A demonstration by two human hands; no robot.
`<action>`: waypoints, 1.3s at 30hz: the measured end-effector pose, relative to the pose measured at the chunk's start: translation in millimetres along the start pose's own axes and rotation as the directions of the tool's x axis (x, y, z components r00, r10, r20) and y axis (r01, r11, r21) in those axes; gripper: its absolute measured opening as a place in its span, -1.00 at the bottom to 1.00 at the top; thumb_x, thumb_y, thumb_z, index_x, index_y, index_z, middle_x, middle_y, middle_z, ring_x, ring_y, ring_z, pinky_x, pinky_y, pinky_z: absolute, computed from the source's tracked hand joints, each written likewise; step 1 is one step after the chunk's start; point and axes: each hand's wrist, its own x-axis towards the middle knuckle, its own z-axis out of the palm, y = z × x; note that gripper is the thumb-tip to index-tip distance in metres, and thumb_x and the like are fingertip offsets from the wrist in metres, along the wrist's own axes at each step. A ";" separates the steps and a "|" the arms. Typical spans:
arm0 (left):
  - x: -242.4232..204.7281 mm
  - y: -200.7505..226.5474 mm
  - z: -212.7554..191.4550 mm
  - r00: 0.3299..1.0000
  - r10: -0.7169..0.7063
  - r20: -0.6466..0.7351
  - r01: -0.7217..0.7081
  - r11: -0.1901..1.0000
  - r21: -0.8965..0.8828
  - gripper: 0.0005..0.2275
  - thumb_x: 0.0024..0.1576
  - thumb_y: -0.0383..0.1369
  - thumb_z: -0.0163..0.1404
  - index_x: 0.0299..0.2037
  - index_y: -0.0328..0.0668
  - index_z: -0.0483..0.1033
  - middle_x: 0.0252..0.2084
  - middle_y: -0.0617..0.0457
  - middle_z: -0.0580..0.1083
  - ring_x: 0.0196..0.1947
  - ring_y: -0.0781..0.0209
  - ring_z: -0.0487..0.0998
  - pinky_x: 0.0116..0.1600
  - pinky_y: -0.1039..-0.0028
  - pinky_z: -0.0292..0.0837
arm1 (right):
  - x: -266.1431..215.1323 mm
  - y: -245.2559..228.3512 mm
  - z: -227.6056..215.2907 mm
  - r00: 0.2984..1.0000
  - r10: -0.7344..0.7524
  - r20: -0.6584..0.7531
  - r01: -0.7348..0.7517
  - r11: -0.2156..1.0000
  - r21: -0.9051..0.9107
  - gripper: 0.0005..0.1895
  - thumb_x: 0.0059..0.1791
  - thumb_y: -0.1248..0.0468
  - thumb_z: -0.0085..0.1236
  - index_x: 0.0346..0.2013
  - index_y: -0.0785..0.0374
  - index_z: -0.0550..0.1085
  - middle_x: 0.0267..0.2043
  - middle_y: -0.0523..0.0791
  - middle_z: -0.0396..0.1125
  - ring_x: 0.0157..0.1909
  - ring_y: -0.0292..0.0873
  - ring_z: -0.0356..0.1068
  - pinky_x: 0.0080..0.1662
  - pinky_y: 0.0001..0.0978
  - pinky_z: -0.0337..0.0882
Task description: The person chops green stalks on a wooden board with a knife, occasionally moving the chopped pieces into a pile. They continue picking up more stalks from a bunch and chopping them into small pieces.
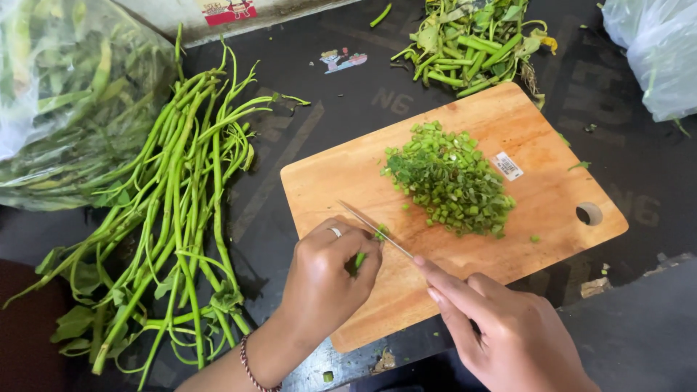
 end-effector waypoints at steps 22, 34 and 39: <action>0.9 -3.7 1.0 0.999 0.031 -0.007 -0.031 0.998 -0.060 -0.87 0.00 -0.64 0.18 -0.47 -0.36 0.45 -0.38 -0.08 0.53 -0.29 0.01 0.61 -0.23 0.35 0.53 | -14.3 15.0 29.8 0.998 -0.055 -0.026 0.051 0.993 -0.107 -0.42 -0.16 0.29 0.29 0.18 0.02 0.51 -0.64 -0.11 0.26 -0.71 -0.09 0.38 -0.53 -0.14 0.43; 1.7 -0.3 -0.3 0.996 0.087 0.004 -0.087 0.995 -0.044 -0.88 -0.01 -0.67 0.17 -0.42 -0.39 0.46 -0.33 -0.10 0.51 -0.24 -0.02 0.60 -0.19 0.34 0.53 | 30.6 -6.2 41.0 0.983 -0.186 0.000 0.182 0.964 -0.193 -0.36 -0.20 0.34 0.19 0.22 0.18 0.43 -0.55 -0.03 0.28 -0.66 0.01 0.39 -0.55 -0.12 0.43; -0.3 -3.3 0.4 0.998 0.063 0.003 -0.062 0.998 -0.018 -0.86 -0.05 -0.64 0.18 -0.42 -0.37 0.45 -0.36 -0.08 0.51 -0.28 -0.04 0.58 -0.21 0.32 0.52 | 42.8 -13.0 43.6 0.989 -0.135 0.055 0.145 0.962 -0.233 -0.31 -0.17 0.32 0.18 0.30 0.10 0.44 -0.49 -0.02 0.31 -0.66 0.03 0.40 -0.57 -0.10 0.42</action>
